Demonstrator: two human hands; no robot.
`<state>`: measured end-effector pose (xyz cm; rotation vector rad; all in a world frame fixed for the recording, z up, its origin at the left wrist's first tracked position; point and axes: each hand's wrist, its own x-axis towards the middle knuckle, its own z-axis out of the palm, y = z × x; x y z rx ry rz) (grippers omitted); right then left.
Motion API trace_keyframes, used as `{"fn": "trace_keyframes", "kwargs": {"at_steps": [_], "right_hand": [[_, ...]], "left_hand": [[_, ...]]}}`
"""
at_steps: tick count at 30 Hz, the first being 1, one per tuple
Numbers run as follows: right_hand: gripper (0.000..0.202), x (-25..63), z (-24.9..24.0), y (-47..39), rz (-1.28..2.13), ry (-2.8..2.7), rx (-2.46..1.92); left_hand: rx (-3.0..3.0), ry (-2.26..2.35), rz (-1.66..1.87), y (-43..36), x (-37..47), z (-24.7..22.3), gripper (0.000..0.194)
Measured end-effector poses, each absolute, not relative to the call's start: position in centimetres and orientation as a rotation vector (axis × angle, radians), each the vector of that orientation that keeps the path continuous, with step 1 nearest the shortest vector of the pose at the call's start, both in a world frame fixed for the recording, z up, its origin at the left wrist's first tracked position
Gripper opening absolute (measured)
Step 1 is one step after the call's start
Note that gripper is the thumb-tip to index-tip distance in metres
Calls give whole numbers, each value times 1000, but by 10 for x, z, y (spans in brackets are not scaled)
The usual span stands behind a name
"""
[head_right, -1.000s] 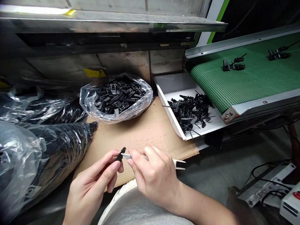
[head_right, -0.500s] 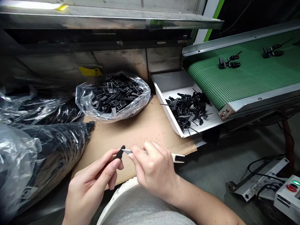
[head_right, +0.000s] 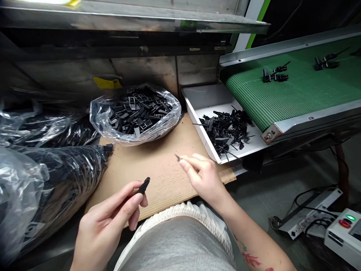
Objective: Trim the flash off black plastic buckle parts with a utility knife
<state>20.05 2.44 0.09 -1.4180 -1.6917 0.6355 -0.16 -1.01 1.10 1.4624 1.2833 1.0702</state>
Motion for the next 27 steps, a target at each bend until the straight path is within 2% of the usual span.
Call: {"fn": "trace_keyframes", "kwargs": {"at_steps": [6, 9, 13, 16, 24, 27], "right_hand": [[21, 161, 14, 11, 1071, -1578, -1264], [14, 152, 19, 16, 1288, -1538, -1168], [25, 153, 22, 23, 1485, -1452, -1139], [26, 156, 24, 20, 1547, -1411, -1166], [20, 157, 22, 10, 1409, -1460, -1179], [21, 155, 16, 6, 1163, -1596, -1191]], "left_hand": [[1387, 1229, 1048, -10, -3, 11, 18], [1318, 1200, 1016, -10, -3, 12, 20], [1034, 1236, 980, -8, -1, 14, 23], [882, 1233, 1025, -5, 0, 16, 23], [891, 1189, 1066, -4, 3, 21, 20], [864, 1158, 1064, 2, 2, 18, 23]]}}
